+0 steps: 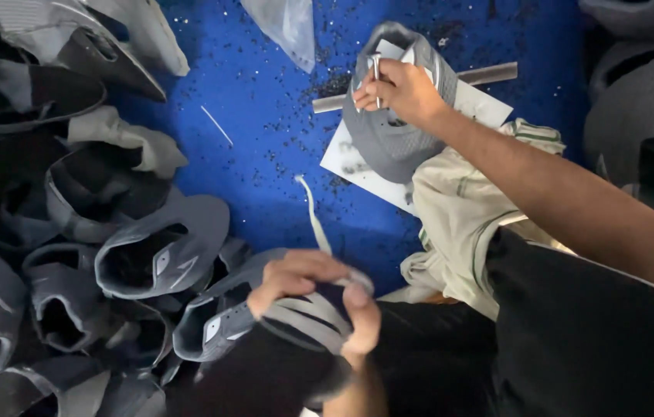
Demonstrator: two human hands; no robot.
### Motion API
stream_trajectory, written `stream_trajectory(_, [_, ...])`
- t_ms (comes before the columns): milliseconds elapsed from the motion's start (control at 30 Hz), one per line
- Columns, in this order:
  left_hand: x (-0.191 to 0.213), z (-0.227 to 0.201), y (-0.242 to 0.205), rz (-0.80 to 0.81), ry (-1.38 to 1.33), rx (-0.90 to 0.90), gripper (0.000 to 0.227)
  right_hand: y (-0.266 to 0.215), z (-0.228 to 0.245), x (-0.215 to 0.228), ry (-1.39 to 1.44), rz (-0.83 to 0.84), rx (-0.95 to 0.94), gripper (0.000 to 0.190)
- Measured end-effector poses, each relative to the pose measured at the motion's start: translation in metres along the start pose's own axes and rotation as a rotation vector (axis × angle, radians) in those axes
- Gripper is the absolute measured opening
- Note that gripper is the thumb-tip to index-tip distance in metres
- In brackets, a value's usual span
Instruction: The person sits on the floor and uses a hammer to repeatedly strike a gray shoe upper that is held in place by a metal clamp. They adjust the shoe's position and continue hammering to shape the material.
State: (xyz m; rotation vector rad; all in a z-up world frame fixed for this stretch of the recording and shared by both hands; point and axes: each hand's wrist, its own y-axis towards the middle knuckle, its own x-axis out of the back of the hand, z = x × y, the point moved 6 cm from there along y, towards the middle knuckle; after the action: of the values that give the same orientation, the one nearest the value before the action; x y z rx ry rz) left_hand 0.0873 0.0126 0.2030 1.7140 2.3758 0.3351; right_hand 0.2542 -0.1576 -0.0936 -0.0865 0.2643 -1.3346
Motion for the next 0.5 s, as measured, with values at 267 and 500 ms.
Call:
stream_trajectory(267, [0.010, 0.177, -0.075, 0.177, 0.789, 0.502, 0.036, -0.019, -0.004, -0.008, -0.740, 0.017, 0.317, 0.024])
stream_trajectory(500, [0.009, 0.043, -0.023, 0.032, 0.470, 0.029, 0.030, 0.014, 0.010, 0.007, -0.047, 0.036, 0.004, 0.013])
